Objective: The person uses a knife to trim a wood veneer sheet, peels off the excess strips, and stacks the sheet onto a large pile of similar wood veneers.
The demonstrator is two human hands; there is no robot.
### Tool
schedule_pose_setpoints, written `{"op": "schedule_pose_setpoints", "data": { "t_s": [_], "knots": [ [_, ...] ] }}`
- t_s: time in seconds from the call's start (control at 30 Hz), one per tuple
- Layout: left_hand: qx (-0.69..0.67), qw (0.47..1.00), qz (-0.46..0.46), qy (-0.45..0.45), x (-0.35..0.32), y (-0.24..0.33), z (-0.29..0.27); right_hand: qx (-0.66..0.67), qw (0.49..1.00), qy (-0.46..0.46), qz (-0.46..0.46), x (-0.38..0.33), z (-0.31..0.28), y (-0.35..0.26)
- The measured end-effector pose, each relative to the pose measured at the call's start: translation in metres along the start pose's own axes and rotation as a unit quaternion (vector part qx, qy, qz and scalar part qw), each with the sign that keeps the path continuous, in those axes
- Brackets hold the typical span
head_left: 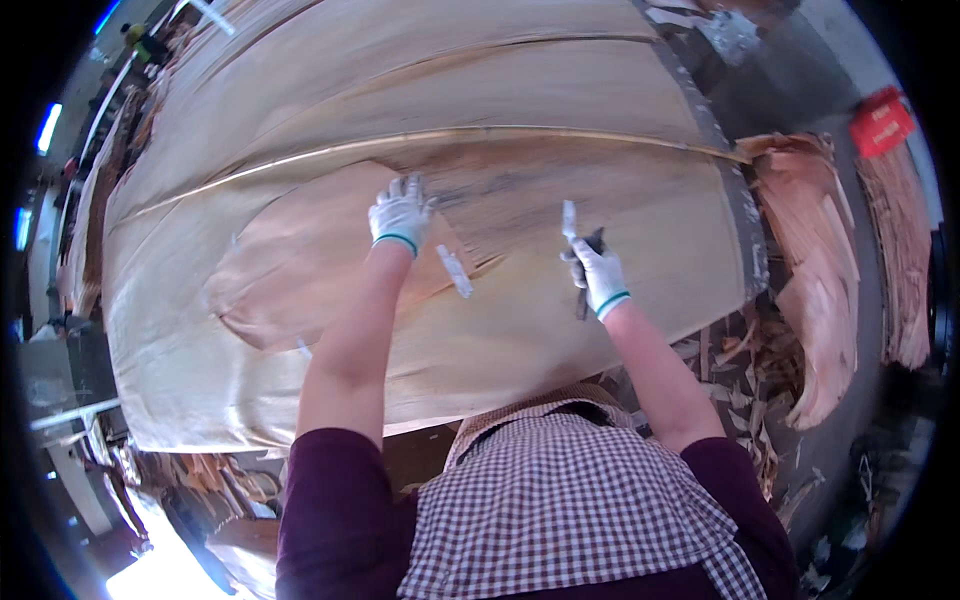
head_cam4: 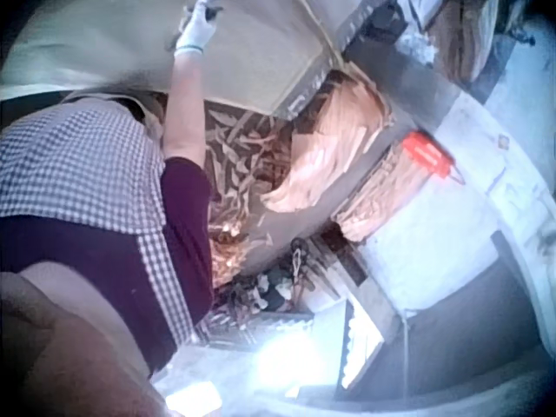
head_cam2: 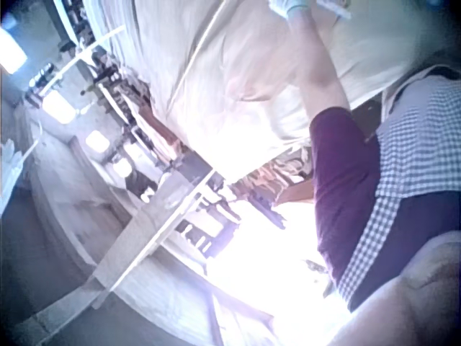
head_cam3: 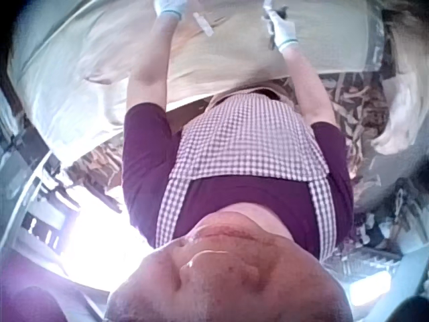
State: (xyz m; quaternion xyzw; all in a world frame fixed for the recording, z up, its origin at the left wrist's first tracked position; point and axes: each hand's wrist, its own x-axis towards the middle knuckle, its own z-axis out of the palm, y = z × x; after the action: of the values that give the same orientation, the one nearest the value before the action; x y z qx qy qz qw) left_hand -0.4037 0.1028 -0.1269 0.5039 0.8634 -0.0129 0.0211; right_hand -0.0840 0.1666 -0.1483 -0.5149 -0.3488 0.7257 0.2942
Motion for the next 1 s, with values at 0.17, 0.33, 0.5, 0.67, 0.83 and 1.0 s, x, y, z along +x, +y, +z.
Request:
{"op": "schedule_pose_setpoints", "data": {
  "t_s": [0.17, 0.33, 0.5, 0.67, 0.83, 1.0],
  "knots": [
    [-0.374, 0.923, 0.065, 0.057, -0.063, 0.036, 0.009, 0.010, 0.999, -0.037, -0.016, -0.035, -0.012, -0.016],
    [-0.714, 0.628, -0.070, -0.301, -0.136, 0.126, -0.019, -0.158, 0.946, -0.059, -0.276, -0.063, -0.041, -0.014],
    [-0.756, 0.470, -0.133, -0.435, -0.161, 0.169, -0.029, -0.554, 0.691, -0.131, -0.445, -0.107, -0.064, -0.069],
    [-0.770, 0.458, -0.137, -0.423, -0.176, 0.195, -0.030, -0.591, 0.636, -0.194, -0.457, -0.125, -0.088, -0.074],
    [-0.842, 0.334, -0.192, -0.379, -0.199, 0.207, -0.044, -0.572, 0.640, -0.191, -0.476, -0.131, -0.109, -0.064],
    [-0.820, 0.419, -0.150, -0.359, -0.209, 0.213, -0.047, -0.540, 0.680, -0.159, -0.470, -0.146, -0.128, -0.064]
  ]
}}
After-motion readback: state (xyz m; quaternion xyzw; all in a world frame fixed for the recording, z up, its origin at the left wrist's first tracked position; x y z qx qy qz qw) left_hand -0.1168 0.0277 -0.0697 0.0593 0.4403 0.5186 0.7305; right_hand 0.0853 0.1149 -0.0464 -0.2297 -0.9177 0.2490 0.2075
